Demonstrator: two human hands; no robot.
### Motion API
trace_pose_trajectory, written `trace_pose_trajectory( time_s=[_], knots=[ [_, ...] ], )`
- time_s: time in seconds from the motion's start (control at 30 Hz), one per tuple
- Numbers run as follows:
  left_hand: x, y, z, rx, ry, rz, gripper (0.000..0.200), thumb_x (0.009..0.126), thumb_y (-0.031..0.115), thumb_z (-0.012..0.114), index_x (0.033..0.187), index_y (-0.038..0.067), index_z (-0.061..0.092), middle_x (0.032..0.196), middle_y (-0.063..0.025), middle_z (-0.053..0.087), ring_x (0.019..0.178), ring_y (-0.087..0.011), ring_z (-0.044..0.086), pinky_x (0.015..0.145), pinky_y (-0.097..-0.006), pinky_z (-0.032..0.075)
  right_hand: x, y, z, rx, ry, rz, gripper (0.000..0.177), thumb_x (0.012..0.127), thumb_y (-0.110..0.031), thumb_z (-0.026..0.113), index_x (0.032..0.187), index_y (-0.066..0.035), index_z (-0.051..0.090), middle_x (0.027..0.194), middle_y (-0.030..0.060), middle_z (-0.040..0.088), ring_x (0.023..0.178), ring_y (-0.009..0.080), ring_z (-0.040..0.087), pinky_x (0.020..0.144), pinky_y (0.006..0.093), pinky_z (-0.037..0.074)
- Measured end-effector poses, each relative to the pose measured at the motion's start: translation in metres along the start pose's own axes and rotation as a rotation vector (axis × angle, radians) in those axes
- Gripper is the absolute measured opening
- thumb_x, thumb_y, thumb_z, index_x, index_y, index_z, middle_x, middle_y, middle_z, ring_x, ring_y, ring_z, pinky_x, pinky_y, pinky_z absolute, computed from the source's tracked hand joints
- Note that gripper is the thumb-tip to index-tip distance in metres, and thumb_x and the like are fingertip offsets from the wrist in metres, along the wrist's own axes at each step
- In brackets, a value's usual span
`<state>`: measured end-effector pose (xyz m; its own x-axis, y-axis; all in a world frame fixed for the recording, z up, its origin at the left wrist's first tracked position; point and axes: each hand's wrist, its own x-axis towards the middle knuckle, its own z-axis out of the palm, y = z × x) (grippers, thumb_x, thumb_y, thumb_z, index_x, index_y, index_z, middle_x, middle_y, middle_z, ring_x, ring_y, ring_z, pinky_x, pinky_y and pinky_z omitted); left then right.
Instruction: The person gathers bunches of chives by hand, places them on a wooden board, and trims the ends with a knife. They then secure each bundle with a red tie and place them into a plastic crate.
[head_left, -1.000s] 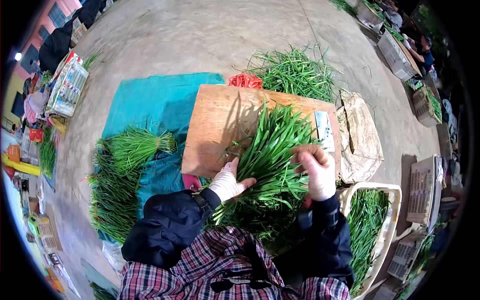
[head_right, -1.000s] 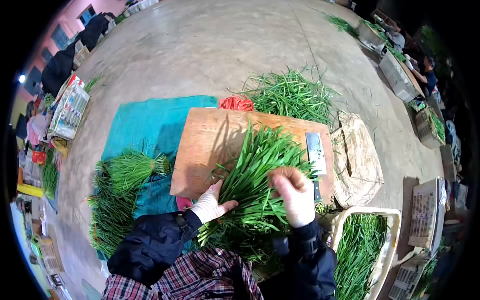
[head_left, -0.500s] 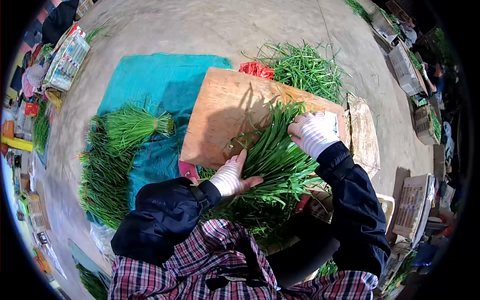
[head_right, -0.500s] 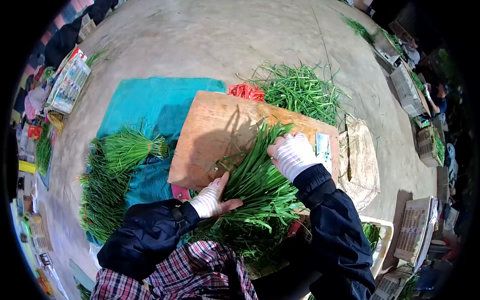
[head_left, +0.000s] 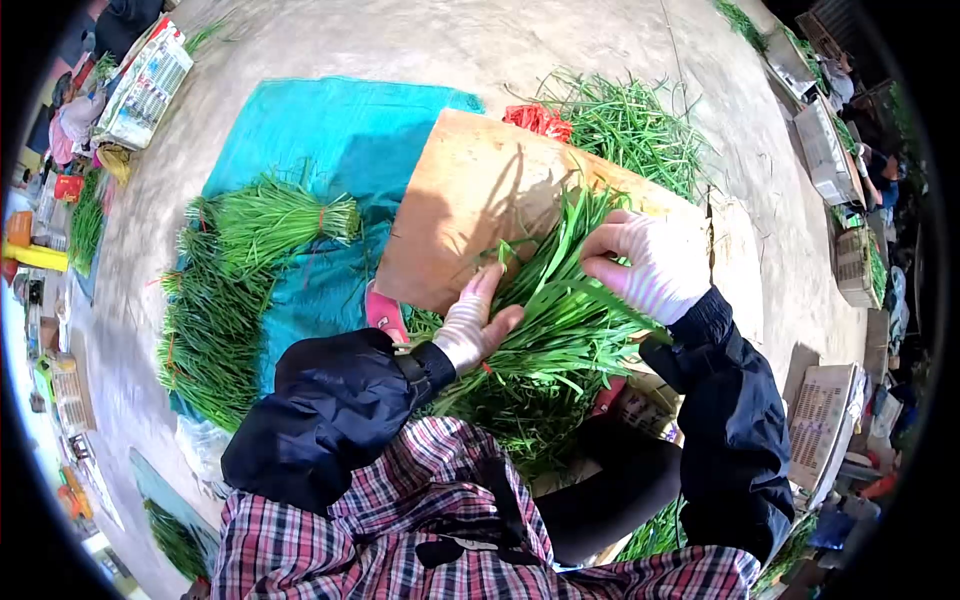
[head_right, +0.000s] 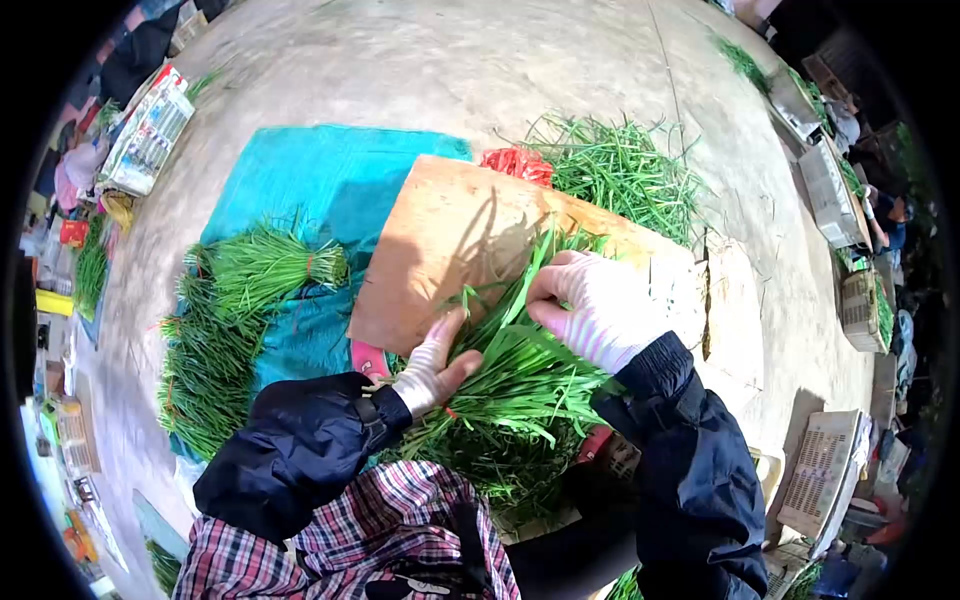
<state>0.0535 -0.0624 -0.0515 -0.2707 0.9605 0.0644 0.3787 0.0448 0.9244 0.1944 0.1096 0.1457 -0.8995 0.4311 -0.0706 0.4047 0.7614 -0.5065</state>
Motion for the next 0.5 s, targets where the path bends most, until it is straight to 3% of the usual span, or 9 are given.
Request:
trace_pose_trajectory(
  time_s=[0.07,0.1,0.2,0.23,0.37,0.5],
  knots=[
    [0.004,0.005,-0.001,-0.171,0.14,0.154,0.058,0.087,0.023,0.06,0.136,0.001,0.037,0.138,-0.0239,0.037,0.127,-0.0388,0.038,0.104,-0.0392,0.033,0.002,0.004,0.006,0.02,0.042,0.0,0.009,0.072,-0.015,0.066,0.078,-0.009,0.065,0.079,0.0085,0.061,0.079,0.0284,0.061,0.071,0.0369,0.049],
    [0.005,0.015,-0.003,-0.279,0.169,0.151,0.04,0.086,0.016,0.059,0.124,0.005,0.05,0.138,-0.0217,0.038,0.129,-0.0382,0.035,0.106,-0.0412,0.03,0.003,0.006,0.009,0.004,0.063,0.007,0.009,0.073,-0.016,0.066,0.078,-0.009,0.065,0.079,0.0083,0.061,0.079,0.0282,0.061,0.07,0.0367,0.049],
    [0.009,0.014,-0.009,-0.133,0.118,0.237,0.025,0.084,0.009,0.059,0.109,0.007,0.056,0.139,-0.0208,0.037,0.132,-0.0387,0.032,0.107,-0.0442,0.027,0.005,-0.001,0.009,-0.04,0.105,0.065,0.008,0.073,-0.016,0.065,0.079,-0.01,0.066,0.08,0.0074,0.061,0.08,0.0277,0.061,0.07,0.0363,0.049],
    [0.009,0.016,-0.007,-0.143,0.134,0.225,0.018,0.078,0.004,0.062,0.095,0.009,0.057,0.138,-0.0199,0.038,0.132,-0.0403,0.031,0.107,-0.0465,0.025,0.006,-0.001,0.009,-0.045,0.116,0.075,0.008,0.073,-0.016,0.065,0.079,-0.01,0.066,0.08,0.0074,0.061,0.08,0.0277,0.061,0.07,0.0364,0.049],
    [0.007,0.039,-0.013,0.043,0.108,0.349,0.026,0.069,-0.001,0.065,0.091,0.008,0.055,0.136,-0.0205,0.039,0.132,-0.0449,0.028,0.107,-0.0486,0.025,0.003,0.004,0.01,-0.068,0.118,0.116,0.008,0.074,-0.016,0.064,0.078,-0.01,0.066,0.08,0.0078,0.061,0.079,0.0279,0.061,0.07,0.0365,0.049],
    [0.005,0.042,-0.012,0.112,0.043,0.369,0.028,0.07,0.001,0.067,0.094,0.009,0.055,0.138,-0.0174,0.039,0.133,-0.0451,0.026,0.107,-0.0501,0.025,-0.002,0.007,0.008,0.011,0.083,0.152,0.009,0.074,-0.016,0.065,0.078,-0.008,0.066,0.08,0.0104,0.061,0.079,0.0284,0.062,0.071,0.0377,0.049]
  ],
)
